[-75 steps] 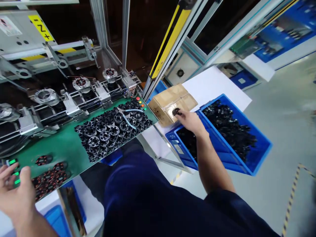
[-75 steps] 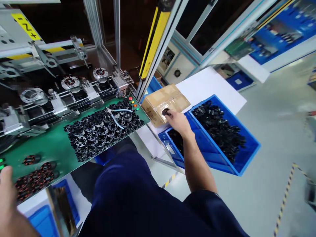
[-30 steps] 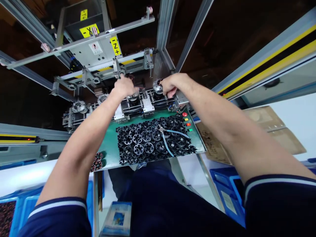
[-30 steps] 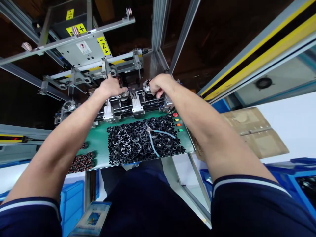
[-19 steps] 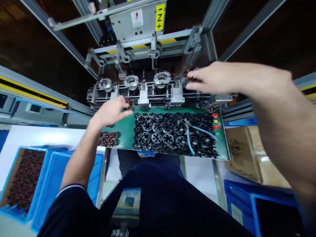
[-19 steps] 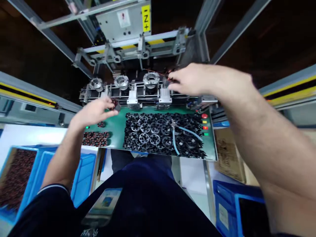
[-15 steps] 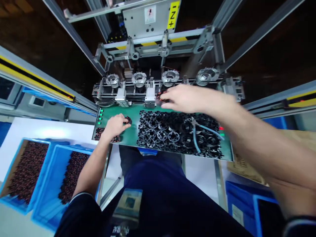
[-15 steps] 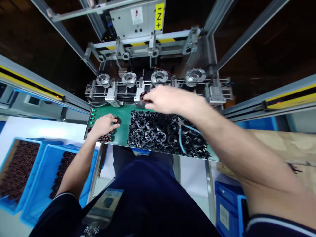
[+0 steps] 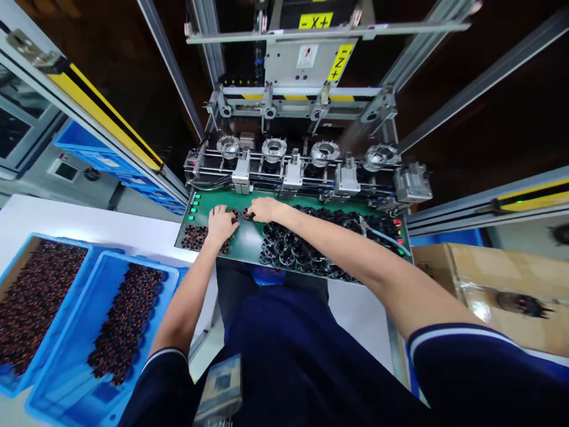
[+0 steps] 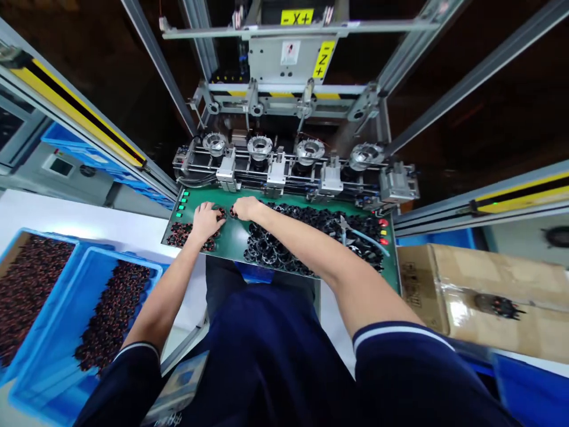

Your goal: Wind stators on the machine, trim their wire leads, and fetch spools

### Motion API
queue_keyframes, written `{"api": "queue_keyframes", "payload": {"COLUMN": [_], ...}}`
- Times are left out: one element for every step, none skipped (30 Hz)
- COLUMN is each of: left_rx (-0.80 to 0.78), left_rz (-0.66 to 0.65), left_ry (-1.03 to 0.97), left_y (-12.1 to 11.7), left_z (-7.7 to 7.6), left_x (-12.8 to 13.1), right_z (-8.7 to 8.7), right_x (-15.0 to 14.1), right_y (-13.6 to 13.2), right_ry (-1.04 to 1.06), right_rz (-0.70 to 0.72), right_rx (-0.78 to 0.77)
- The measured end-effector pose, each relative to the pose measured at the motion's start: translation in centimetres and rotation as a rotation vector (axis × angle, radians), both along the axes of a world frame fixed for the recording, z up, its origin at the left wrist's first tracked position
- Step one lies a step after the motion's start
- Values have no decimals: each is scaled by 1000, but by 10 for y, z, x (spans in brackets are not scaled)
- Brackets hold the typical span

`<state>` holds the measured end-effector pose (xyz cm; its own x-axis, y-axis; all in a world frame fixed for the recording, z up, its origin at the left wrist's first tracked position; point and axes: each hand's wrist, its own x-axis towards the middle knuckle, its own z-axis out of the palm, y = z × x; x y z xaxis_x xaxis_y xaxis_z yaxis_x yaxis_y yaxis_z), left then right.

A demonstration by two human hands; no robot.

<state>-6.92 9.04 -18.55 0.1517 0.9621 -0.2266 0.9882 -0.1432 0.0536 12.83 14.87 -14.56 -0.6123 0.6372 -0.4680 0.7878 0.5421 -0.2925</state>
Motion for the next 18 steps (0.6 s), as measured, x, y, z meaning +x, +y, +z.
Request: {"api": "queue_keyframes", "payload": {"left_rx": [16, 36, 61, 91, 125, 176, 243, 316, 400, 487, 583, 685, 791, 901, 1011, 1118, 1225, 1329], "left_rz": [-3, -5, -6, -4, -9, -17, -33, -53, -72, -100, -135, -175, -218, -259, -301, -336, -360, -378], "left_ry": [-13, -32, -61, -101, -148, -198, -254, -312, -373, -435, -493, -540, -572, -587, -580, -558, -530, -498], "left_y": [-3, -5, -7, -7, -5, -2, 3, 9, 14, 18, 21, 21, 19, 15, 10, 4, 0, -3], "left_z": [5, 12, 21, 32, 44, 58, 75, 94, 117, 143, 174, 209, 247, 288, 331, 375, 420, 464], "left_x": [-1, -3, -6, -9, -11, -13, -15, -15, -13, -11, -7, -2, 5, 12, 21, 30, 40, 51], "right_z": [7, 16, 27, 38, 49, 58, 67, 74, 82, 89, 97, 107, 117, 128, 138, 147, 154, 158], "right_x": [10, 22, 34, 47, 61, 75, 90, 104, 118, 131, 144, 156, 168, 179, 190, 200, 209, 217], "right_y": [-2, -5, -9, -15, -23, -31, -41, -50, -59, -68, -78, -87, -96, -105, -113, -122, -130, -138], "right_ry": [16, 44, 89, 140, 247, 358, 454, 534, 590, 629, 659, 670, 672, 669, 664, 663, 667, 678], "right_rz": [2, 6, 12, 22, 30, 39, 19, -6, -29, -51, -79, -107, -132, -162, -195, -230, -264, -296], "right_rx": [18, 41, 62, 84, 71, 49, 55, 57, 50, 39, 24, 14, 15, 22, 37, 54, 72, 93]}}
